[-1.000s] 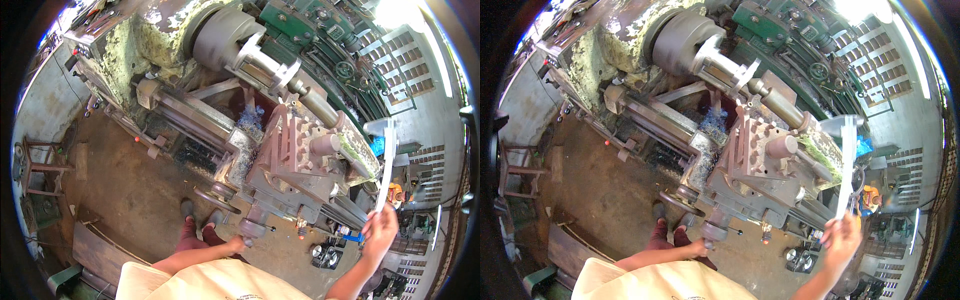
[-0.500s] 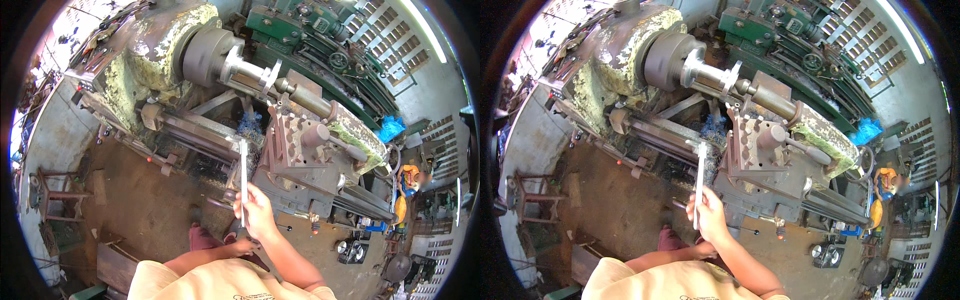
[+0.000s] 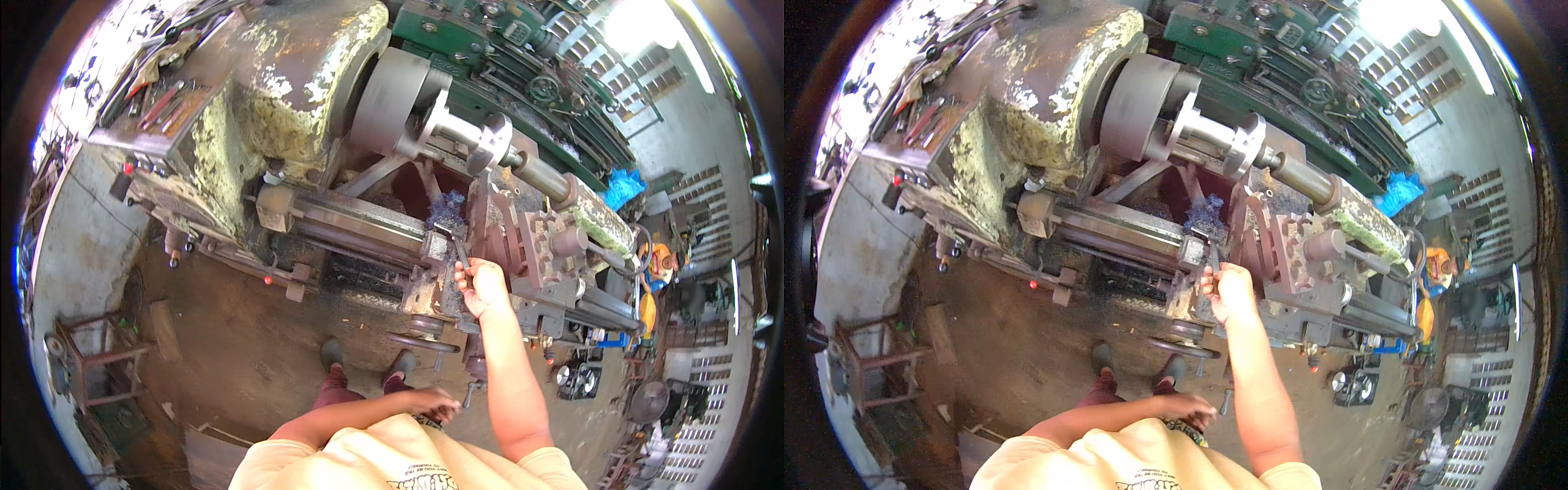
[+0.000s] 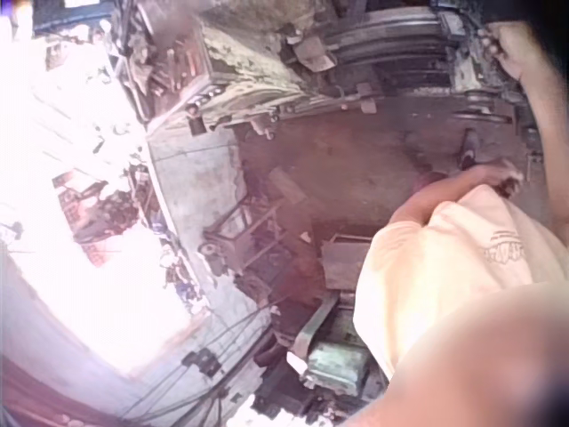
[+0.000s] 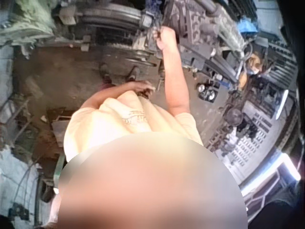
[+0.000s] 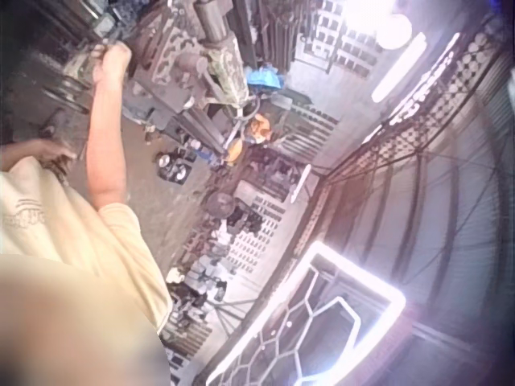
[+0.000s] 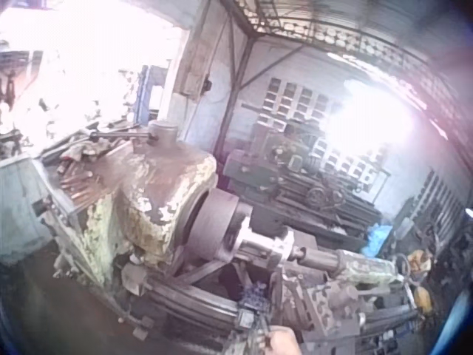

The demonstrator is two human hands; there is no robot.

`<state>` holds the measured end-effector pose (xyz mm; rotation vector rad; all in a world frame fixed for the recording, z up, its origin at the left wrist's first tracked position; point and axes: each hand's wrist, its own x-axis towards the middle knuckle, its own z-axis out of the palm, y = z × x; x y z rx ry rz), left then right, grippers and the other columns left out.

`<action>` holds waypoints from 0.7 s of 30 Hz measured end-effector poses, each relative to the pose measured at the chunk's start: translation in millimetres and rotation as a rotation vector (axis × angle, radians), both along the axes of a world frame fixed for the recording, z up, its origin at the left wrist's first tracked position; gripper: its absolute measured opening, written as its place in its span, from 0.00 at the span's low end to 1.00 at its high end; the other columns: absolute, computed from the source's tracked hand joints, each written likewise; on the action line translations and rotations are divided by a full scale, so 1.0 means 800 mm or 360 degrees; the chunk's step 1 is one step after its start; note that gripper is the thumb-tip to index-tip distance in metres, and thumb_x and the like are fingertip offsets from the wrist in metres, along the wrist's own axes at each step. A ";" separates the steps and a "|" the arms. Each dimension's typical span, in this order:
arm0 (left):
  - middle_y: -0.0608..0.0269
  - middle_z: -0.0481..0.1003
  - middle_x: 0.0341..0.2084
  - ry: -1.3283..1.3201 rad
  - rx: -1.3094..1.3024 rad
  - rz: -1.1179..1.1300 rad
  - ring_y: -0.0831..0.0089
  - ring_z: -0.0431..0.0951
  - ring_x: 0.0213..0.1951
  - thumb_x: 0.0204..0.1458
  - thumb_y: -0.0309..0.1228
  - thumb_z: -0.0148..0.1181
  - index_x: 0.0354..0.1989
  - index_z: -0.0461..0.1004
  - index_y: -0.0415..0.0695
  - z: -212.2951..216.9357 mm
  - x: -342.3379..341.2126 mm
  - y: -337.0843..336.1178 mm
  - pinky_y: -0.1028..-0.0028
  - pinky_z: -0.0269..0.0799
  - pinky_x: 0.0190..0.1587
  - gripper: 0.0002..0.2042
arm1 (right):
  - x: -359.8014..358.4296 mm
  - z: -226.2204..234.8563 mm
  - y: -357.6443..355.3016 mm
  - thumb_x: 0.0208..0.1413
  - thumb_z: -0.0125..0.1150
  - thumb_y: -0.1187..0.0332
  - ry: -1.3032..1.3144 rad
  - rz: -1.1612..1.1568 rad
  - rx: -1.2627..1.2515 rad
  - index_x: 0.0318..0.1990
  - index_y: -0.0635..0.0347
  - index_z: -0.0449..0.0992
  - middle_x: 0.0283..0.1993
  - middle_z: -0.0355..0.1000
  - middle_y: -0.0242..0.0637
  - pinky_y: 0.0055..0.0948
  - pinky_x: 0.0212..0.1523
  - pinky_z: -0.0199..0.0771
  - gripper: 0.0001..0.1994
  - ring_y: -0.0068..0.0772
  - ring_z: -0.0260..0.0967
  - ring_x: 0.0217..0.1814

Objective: The person operates a lathe to machine a metal shaft, then uses a vernier caliper to measure the shaft's diameter at multiple points. The person adjusts the caliper and repositions it along the shaft to verify dimensions.

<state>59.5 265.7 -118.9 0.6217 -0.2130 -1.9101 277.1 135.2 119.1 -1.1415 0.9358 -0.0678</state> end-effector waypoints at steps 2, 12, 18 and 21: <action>0.56 0.83 0.43 -0.0298 0.0234 0.0245 0.68 0.84 0.40 0.66 0.42 0.60 0.53 0.80 0.40 -0.017 0.052 0.070 0.72 0.81 0.44 0.18 | 0.004 0.001 -0.008 0.57 0.45 0.83 0.0071 0.0008 -0.0011 0.34 0.68 0.69 0.35 0.74 0.45 0.25 0.22 0.68 0.06 0.30 0.68 0.28; 0.61 0.81 0.37 -0.0853 0.1546 0.1472 0.69 0.82 0.35 0.63 0.36 0.59 0.54 0.76 0.44 -0.030 0.220 0.448 0.68 0.76 0.40 0.15 | 0.049 -0.050 0.022 0.60 0.40 0.86 -0.0399 0.0013 -0.0051 0.52 0.71 0.71 0.38 0.74 0.40 0.26 0.15 0.64 0.16 0.26 0.69 0.20; 0.63 0.80 0.34 -0.0895 0.1599 0.1747 0.71 0.80 0.32 0.63 0.34 0.58 0.55 0.75 0.42 0.029 0.198 0.438 0.70 0.75 0.38 0.15 | -0.050 -0.022 0.065 0.64 0.46 0.84 -0.0590 0.0215 0.0303 0.64 0.72 0.68 0.44 0.75 0.45 0.24 0.16 0.73 0.21 0.30 0.75 0.23; 0.61 0.81 0.35 -0.1037 0.1477 0.1624 0.73 0.81 0.32 0.63 0.32 0.60 0.53 0.76 0.40 0.055 0.184 0.384 0.73 0.75 0.36 0.14 | -0.100 -0.019 0.075 0.65 0.46 0.83 -0.0577 0.0253 0.0305 0.68 0.70 0.65 0.46 0.76 0.46 0.23 0.17 0.74 0.24 0.30 0.76 0.25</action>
